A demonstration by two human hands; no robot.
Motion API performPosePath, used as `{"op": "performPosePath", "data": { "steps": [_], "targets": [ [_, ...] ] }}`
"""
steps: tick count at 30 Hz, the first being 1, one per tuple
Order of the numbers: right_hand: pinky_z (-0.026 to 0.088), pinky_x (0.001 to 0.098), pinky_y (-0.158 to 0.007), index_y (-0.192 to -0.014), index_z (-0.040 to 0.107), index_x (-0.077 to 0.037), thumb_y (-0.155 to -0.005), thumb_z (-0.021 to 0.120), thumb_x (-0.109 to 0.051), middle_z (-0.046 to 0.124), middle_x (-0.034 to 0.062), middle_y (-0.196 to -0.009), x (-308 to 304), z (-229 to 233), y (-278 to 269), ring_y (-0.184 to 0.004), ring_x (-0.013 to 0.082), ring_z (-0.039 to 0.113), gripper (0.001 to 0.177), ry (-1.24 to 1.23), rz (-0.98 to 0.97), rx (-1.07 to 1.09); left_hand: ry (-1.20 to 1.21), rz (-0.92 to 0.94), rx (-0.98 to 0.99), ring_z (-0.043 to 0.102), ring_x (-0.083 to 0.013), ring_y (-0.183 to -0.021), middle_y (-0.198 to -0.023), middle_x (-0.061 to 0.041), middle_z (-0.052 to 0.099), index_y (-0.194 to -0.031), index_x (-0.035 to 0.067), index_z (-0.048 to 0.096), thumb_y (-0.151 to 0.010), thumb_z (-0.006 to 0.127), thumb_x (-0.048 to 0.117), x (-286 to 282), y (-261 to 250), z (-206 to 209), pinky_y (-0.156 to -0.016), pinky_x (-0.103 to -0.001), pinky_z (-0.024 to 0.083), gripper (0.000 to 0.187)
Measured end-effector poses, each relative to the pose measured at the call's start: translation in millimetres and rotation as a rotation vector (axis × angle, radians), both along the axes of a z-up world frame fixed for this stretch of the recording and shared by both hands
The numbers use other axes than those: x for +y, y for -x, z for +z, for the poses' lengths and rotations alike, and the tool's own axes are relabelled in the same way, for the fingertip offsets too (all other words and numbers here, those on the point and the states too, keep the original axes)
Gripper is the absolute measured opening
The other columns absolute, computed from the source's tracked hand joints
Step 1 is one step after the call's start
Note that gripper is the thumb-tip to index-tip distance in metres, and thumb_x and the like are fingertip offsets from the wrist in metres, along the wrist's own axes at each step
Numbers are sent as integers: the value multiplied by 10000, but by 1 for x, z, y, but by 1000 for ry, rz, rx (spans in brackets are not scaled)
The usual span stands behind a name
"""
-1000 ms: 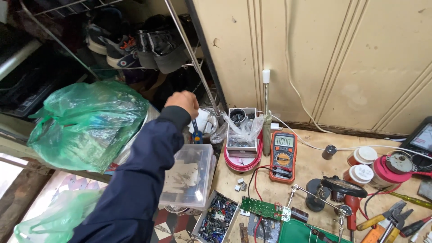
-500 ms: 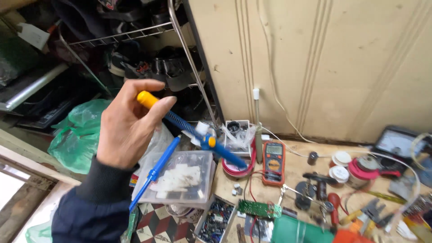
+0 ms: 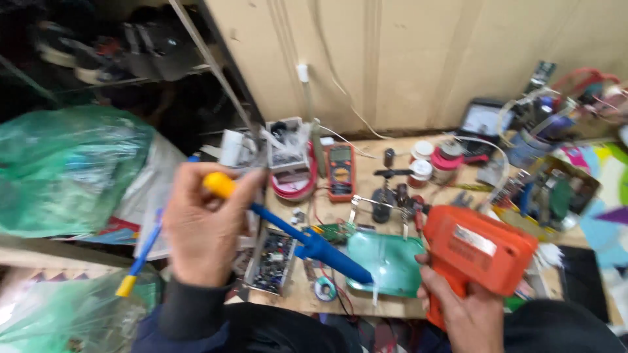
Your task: The person uses a hot air gun and a desoldering pump to work on a green circuit board. They then use tweezers to pick up and place small electronic components onto the board while it is held in a vise.
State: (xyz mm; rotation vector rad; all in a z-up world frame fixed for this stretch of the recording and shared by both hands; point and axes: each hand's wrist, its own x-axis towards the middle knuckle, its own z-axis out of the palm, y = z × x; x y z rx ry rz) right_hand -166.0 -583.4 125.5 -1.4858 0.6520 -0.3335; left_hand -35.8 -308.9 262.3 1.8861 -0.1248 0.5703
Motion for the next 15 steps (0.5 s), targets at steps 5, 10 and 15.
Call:
{"op": "performPosePath", "data": {
  "steps": [5,10,15],
  "targets": [
    [543,456,-766,-1035,817,-79,-924,880,-389,740,155,-744,-66,-76,12,-741,296,709,336,452,-173,391,-108,181,-82,685,-179,-594,-999,-153,659,-1148,38,560,-1158,921,78,28,32,-4,-443,-255,559,363],
    [483,439,-489,-1003,734,138,-1015,794,-98,670,311,-632,-55,-65,17,-469,361,567,244,-131,-91,222,74,355,-93,678,-199,-729,-1196,-161,583,-1246,-16,509,-1387,829,123,52,35,-39,-547,-283,599,376],
    [422,389,-334,-782,800,156,-942,770,-357,641,324,-479,-52,-138,28,-329,339,539,538,-344,-12,356,280,533,236,555,-17,-584,-864,76,636,-1138,260,620,-1315,763,508,75,13,-78,-461,-189,391,337]
  ]
}}
